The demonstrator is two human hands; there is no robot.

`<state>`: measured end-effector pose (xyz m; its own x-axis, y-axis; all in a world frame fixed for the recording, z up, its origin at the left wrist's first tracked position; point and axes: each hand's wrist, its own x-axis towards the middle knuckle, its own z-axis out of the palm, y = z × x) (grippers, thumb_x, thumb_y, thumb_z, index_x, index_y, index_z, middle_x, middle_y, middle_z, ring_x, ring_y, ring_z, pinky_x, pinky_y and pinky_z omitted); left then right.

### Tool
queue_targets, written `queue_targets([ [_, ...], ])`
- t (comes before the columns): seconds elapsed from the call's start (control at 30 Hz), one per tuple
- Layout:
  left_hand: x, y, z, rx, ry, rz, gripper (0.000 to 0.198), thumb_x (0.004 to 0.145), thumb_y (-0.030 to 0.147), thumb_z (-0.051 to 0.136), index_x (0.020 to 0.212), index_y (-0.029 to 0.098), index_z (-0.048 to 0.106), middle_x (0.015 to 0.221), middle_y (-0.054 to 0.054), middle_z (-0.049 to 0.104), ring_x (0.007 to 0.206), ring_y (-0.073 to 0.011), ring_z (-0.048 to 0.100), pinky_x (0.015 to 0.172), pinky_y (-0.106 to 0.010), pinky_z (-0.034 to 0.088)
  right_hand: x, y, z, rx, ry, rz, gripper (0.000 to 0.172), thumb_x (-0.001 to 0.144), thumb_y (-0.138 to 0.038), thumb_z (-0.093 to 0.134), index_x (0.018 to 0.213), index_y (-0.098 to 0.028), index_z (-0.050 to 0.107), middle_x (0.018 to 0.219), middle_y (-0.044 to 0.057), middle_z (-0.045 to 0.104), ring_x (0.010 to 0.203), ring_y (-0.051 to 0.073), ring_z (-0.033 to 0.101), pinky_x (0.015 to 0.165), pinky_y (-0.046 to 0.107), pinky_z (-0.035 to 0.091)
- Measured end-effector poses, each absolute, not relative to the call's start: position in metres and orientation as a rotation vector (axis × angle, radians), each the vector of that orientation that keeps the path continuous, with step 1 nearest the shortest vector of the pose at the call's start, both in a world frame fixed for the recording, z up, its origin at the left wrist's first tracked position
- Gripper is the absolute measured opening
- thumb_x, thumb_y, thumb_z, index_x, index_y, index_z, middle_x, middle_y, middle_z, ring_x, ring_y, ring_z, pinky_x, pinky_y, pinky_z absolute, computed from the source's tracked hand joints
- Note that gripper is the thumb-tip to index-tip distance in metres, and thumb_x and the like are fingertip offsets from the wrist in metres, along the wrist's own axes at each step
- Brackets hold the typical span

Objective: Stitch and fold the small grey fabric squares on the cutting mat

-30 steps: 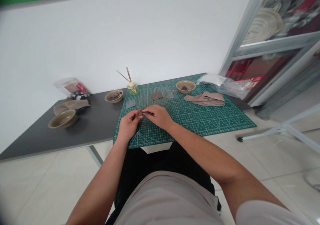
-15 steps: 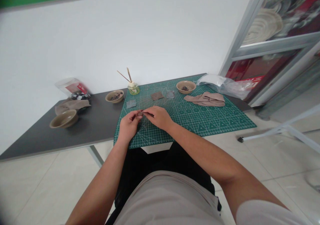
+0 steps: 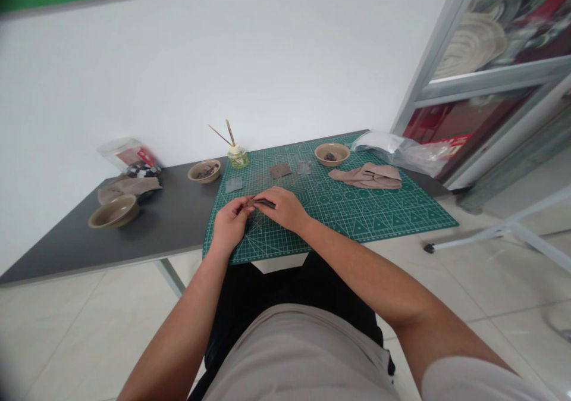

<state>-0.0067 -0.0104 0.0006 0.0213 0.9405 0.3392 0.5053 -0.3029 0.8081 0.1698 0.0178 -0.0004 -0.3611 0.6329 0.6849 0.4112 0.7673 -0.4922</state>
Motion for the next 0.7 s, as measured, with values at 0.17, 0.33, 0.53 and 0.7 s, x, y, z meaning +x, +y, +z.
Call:
queue_targets([
  [0.17,-0.0064,-0.0106,0.0031,1.778,1.431,1.236,0.021,0.083,0.020,0.058,0.097,0.021,0.074,0.083,0.000,0.071,0.071,-0.0146,0.061,0.072,-0.027,0.050,0.1703,0.0169,0.0010,-0.802,-2.030,0.310,0.015,0.094,-0.031,0.062,0.101,-0.022,0.072,0.099,0.004,0.076,0.091,0.019,0.068,0.084,0.034,0.052],
  [0.33,-0.0035,-0.0133,0.0085,1.711,1.437,1.248,0.023,0.081,0.019,0.058,0.098,0.020,0.074,0.077,0.001,0.069,0.064,-0.0131,0.058,0.066,-0.025,0.049,0.1712,0.0174,0.0016,-0.781,-2.053,0.346,0.015,0.093,-0.030,0.063,0.104,-0.023,0.070,0.101,0.005,0.075,0.093,0.020,0.066,0.085,0.035,0.050],
  [0.53,-0.0049,-0.0134,0.0072,1.707,1.452,1.257,0.025,0.082,0.021,0.059,0.102,0.020,0.074,0.073,0.002,0.066,0.063,-0.0131,0.057,0.067,-0.025,0.048,0.1704,0.0175,0.0006,-0.804,-2.032,0.349,0.014,0.092,-0.031,0.064,0.099,-0.021,0.071,0.095,0.005,0.074,0.088,0.020,0.066,0.082,0.034,0.050],
  [0.7,-0.0051,-0.0137,0.0062,1.716,1.437,1.240,0.023,0.082,0.022,0.059,0.099,0.020,0.073,0.069,0.002,0.063,0.062,-0.0129,0.056,0.065,-0.025,0.047,0.1708,0.0161,0.0025,-0.777,-2.041,0.345,0.014,0.094,-0.029,0.062,0.101,-0.021,0.070,0.100,0.005,0.075,0.093,0.019,0.066,0.086,0.034,0.050],
])
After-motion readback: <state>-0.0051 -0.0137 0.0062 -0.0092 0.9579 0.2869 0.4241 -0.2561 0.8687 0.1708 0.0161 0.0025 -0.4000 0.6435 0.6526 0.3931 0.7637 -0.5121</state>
